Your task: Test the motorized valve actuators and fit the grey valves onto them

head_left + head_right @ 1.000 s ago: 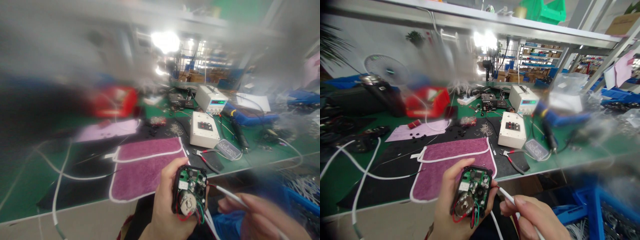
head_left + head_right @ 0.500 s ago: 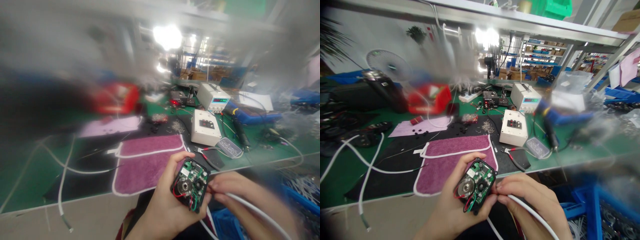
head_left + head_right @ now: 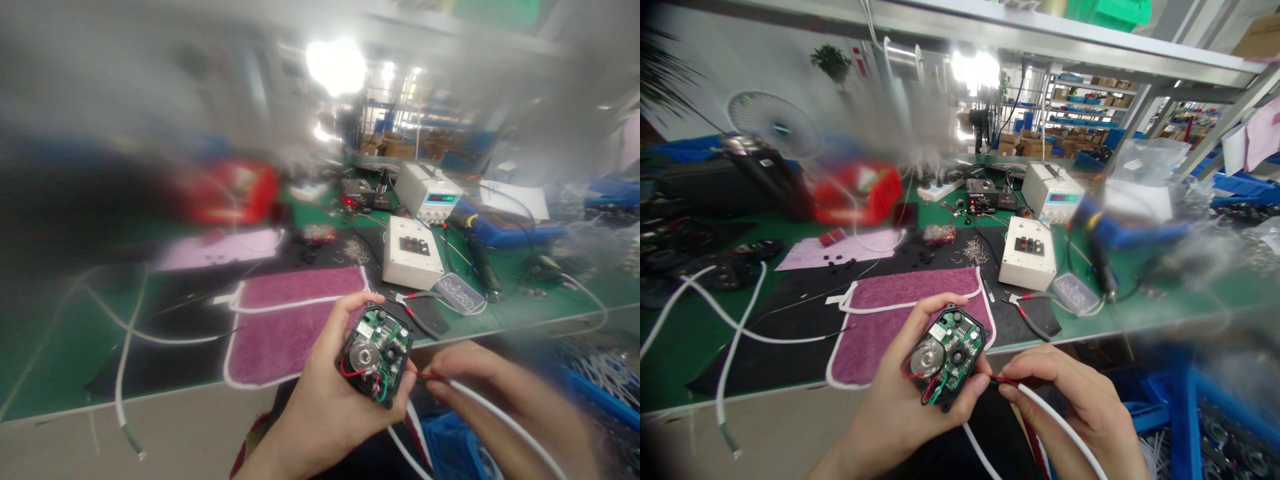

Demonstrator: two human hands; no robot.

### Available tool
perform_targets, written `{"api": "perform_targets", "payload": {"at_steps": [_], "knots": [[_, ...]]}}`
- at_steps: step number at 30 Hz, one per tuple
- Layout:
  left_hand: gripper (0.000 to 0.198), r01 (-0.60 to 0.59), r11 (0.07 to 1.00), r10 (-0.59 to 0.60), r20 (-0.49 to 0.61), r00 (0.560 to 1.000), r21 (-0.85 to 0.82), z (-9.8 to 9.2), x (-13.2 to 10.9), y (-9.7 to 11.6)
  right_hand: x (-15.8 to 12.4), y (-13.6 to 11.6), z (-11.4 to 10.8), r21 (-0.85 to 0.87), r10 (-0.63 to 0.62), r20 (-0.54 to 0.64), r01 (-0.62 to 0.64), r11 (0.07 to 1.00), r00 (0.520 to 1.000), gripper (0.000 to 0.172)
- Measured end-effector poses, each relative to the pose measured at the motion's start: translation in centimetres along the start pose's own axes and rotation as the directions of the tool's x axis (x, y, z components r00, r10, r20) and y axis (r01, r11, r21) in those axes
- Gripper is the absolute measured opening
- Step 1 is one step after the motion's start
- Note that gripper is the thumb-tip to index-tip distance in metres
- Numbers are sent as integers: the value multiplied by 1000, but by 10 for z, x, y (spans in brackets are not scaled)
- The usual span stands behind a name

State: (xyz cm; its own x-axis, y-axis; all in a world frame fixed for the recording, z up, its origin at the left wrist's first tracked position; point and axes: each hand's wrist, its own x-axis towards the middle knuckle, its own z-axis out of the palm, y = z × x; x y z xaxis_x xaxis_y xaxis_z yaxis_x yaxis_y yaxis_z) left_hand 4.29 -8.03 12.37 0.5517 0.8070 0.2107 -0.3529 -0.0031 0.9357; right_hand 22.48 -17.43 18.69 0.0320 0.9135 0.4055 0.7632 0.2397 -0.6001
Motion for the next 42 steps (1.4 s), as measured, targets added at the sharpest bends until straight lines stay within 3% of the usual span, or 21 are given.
{"api": "perform_targets", "payload": {"at_steps": [7, 13, 18, 22, 28, 31, 33, 36, 39, 42], "knots": [[73, 50, 992, -44, 56, 997, -120, -1, 2, 0, -2, 2, 1, -17, -3, -5, 3, 1000, 1000, 10], [67, 20, 999, -22, -49, 999, -38, 0, 3, -1, -3, 3, 6, -23, 16, 62, -14, 1000, 998, 13], [69, 90, 975, -83, 42, 996, -203, 0, 5, -4, -2, 2, 9, 3, -10, 39, 9, 1000, 999, 16], [68, 167, 940, -138, 114, 984, -298, -1, 8, -9, -1, 7, 7, 39, -99, 75, 96, 995, 992, 23], [68, 262, 878, -218, 152, 964, -401, 0, 14, -18, -5, 27, 6, 63, -183, 161, 175, 983, 970, 29], [70, 273, 868, -243, 125, 962, -414, 1, 20, -23, -1, 32, 7, 47, -192, 108, 188, 981, 975, 23], [69, 254, 891, -257, 43, 965, -376, 1, 27, -24, 5, 33, 5, -11, -150, 36, 151, 989, 988, 17], [66, 229, 944, -259, -101, 961, -239, 0, 38, -25, 17, 37, -1, -111, -9, -119, -4, 994, 993, 9], [68, 184, 982, -188, -141, 972, -37, 1, 52, -31, 33, 54, -9, -110, 144, -260, -178, 978, 955, 10], [69, 46, 965, -21, -97, 995, 257, 8, 69, -40, 57, 89, -16, -31, 262, -392, -297, 954, 882, 20]]}}
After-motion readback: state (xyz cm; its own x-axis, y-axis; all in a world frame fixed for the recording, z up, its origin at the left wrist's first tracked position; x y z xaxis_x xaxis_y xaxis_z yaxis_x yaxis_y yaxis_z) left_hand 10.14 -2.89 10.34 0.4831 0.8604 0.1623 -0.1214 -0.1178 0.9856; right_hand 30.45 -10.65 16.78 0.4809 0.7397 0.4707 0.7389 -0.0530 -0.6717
